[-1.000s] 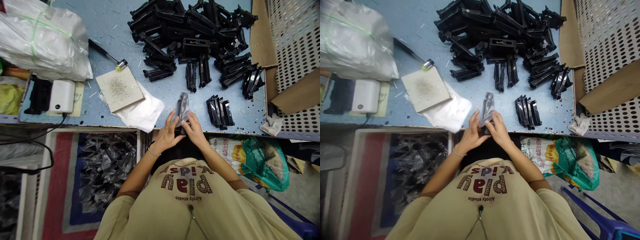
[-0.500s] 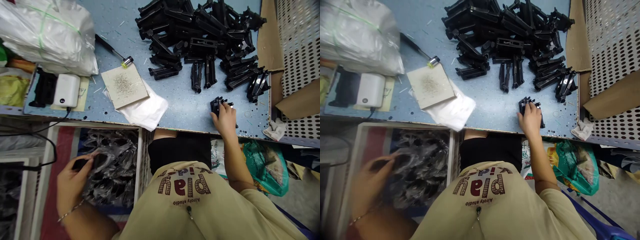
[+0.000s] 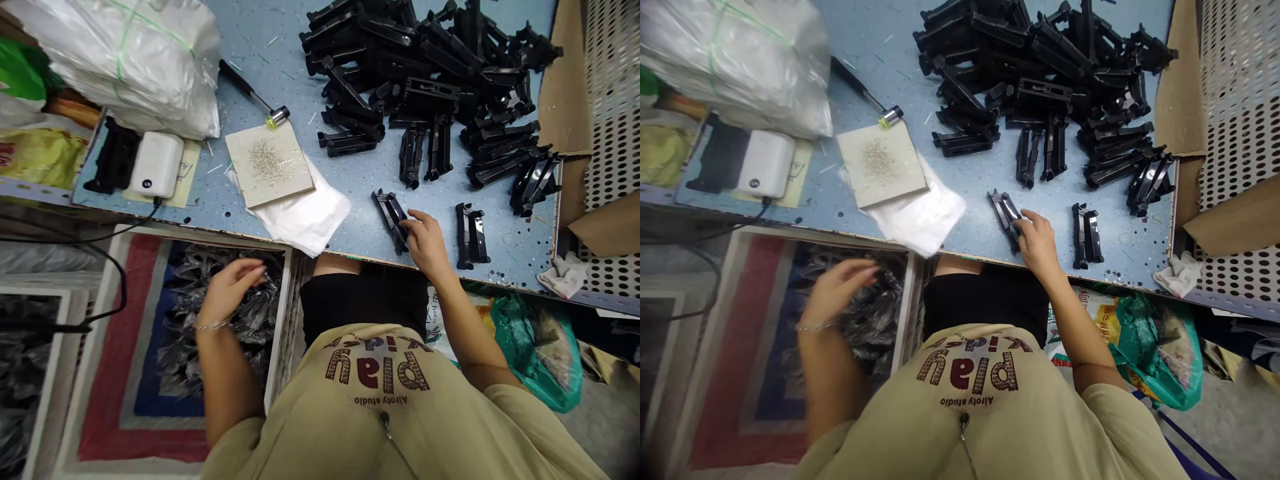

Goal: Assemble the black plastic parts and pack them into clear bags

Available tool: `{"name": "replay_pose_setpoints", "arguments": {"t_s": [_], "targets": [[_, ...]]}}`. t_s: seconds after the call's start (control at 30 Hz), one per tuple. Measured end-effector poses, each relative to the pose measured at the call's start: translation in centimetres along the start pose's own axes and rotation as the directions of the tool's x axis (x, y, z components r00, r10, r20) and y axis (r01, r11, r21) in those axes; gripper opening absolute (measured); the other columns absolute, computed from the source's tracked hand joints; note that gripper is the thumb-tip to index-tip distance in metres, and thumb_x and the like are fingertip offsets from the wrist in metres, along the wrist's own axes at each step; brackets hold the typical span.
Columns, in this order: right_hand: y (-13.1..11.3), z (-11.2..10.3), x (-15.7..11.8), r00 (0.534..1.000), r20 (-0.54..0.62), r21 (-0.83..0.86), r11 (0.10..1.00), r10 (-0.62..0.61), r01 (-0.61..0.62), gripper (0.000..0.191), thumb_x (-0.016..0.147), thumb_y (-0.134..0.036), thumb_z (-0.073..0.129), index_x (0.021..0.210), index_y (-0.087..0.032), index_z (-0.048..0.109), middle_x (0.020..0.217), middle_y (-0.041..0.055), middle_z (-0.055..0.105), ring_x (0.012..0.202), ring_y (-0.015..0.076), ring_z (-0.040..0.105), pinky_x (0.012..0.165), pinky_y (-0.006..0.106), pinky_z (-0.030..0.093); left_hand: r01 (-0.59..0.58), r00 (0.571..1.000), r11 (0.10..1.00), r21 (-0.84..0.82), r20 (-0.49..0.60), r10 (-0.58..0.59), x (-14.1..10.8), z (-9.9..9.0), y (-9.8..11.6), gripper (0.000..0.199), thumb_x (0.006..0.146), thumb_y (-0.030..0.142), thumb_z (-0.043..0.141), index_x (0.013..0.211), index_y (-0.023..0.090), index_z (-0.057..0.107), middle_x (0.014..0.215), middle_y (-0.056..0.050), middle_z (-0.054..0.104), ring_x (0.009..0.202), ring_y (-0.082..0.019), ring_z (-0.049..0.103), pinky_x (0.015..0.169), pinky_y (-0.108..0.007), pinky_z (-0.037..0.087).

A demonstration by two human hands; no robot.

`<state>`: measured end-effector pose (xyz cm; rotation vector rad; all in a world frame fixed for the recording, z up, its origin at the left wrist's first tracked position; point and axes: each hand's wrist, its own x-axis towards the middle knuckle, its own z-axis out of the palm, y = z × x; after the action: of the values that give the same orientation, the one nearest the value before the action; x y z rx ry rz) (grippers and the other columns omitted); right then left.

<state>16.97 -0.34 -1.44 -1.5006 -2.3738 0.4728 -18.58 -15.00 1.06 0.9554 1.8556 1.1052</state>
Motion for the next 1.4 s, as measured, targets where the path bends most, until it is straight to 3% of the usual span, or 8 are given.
{"name": "replay_pose_setpoints", "arguments": {"t_s": [0.17, 0.33, 0.53, 0.9, 1.0, 1.1, 1.27, 1.4], "targets": [[-0.3, 1.8, 0.1, 1.0, -0.001, 0.002, 1.0, 0.027, -0.027, 0.068, 0.091, -0.036, 0.065, 0.15, -0.009, 0.046, 0.151, 0.0279, 0.048, 0.137, 0.0435, 0.048, 0.113, 0.065, 0.043, -0.397, 0.917, 0.888, 0.233, 0.054, 0.396, 6.5, 6.9, -0.6, 0.01, 0.081, 0.024, 0.078, 0.088, 0.021, 0.072, 0.108, -0.011, 0.07, 0.105, -0.029, 0.065, 0.101, -0.046, 0.054], [1.4, 1.0, 0.2, 0.958, 0.019, 0.225, 0.933, 0.285, -0.282, 0.068, 0.085, -0.044, 0.07, 0.142, -0.011, 0.057, 0.126, 0.0221, 0.067, 0.118, 0.0398, 0.06, 0.104, 0.062, 0.05, -0.452, 0.892, 0.85, 0.272, 0.164, 0.422, 10.9, 9.8, -1.1, 0.014, 0.089, 0.017, 0.065, 0.076, 0.022, 0.067, 0.09, -0.007, 0.063, 0.09, -0.024, 0.061, 0.09, -0.041, 0.053], [-2.0, 0.6, 1.3, 0.871, 0.41, 0.856, 0.216, 0.27, -0.47, 0.049, 0.072, -0.057, 0.08, 0.105, -0.021, 0.073, 0.103, 0.0081, 0.076, 0.088, 0.0236, 0.07, 0.077, 0.036, 0.06, -0.421, 0.907, 0.868, 0.262, 0.153, 0.393, 10.7, 9.5, -1.2, 0.013, 0.077, 0.016, 0.079, 0.078, 0.02, 0.067, 0.098, -0.007, 0.061, 0.093, -0.024, 0.059, 0.09, -0.039, 0.052], [-8.0, 3.9, 3.9, 0.777, 0.617, 0.612, -0.542, -0.127, -0.575, 0.026, 0.091, -0.038, 0.07, 0.107, -0.017, 0.067, 0.119, 0.0132, 0.078, 0.088, 0.0157, 0.074, 0.063, 0.019, 0.061, -0.279, 0.946, 0.952, 0.124, 0.206, 0.25, 11.2, 8.7, -0.2, 0.01, 0.082, 0.021, 0.073, 0.073, 0.02, 0.068, 0.083, -0.002, 0.066, 0.083, -0.018, 0.063, 0.083, -0.034, 0.052], [-9.2, 5.9, 5.1, 0.758, 0.645, 0.569, -0.6, -0.098, -0.562, 0.014, 0.094, -0.027, 0.066, 0.104, -0.018, 0.066, 0.115, 0.0108, 0.079, 0.087, 0.0156, 0.074, 0.06, 0.018, 0.061, -0.333, 0.937, 0.931, 0.153, 0.166, 0.307, 10.7, 8.5, -0.1, 0.007, 0.086, 0.019, 0.068, 0.079, 0.019, 0.067, 0.083, -0.002, 0.066, 0.08, -0.018, 0.064, 0.078, -0.033, 0.053], [-9.1, 6.8, 5.7, 0.749, 0.662, 0.606, -0.586, -0.003, -0.538, 0.016, 0.092, -0.024, 0.068, 0.107, -0.018, 0.067, 0.111, 0.0102, 0.08, 0.088, 0.0171, 0.074, 0.058, 0.019, 0.06, -0.526, 0.85, 0.805, 0.274, 0.159, 0.502, 9.9, 7.4, -0.5, 0.012, 0.092, 0.015, 0.058, 0.093, 0.02, 0.068, 0.105, -0.008, 0.071, 0.095, -0.021, 0.067, 0.087, -0.037, 0.057], [-6.9, 4.5, 2.8, 0.809, 0.587, 0.702, -0.478, -0.029, -0.527, 0.023, 0.086, -0.028, 0.077, 0.106, -0.018, 0.071, 0.109, 0.0071, 0.08, 0.09, 0.0161, 0.075, 0.065, 0.018, 0.062, -0.659, 0.736, 0.568, 0.494, 0.267, 0.622, 9.2, 6.5, -1.2, 0.034, 0.095, 0.008, 0.047, 0.116, 0.019, 0.071, 0.133, -0.014, 0.069, 0.119, -0.028, 0.066, 0.105, -0.046, 0.057], [-5.2, 2.9, -1.5, 0.658, 0.71, 0.555, -0.377, -0.249, -0.742, 0.03, 0.087, -0.04, 0.078, 0.105, -0.017, 0.069, 0.098, 0.0083, 0.08, 0.087, 0.0181, 0.078, 0.068, 0.021, 0.064, -0.706, 0.695, 0.565, 0.427, 0.263, 0.669, 9.3, 6.9, -0.7, 0.05, 0.097, 0.008, 0.049, 0.146, 0.016, 0.057, 0.147, -0.015, 0.062, 0.133, -0.025, 0.063, 0.113, -0.04, 0.056]]}}
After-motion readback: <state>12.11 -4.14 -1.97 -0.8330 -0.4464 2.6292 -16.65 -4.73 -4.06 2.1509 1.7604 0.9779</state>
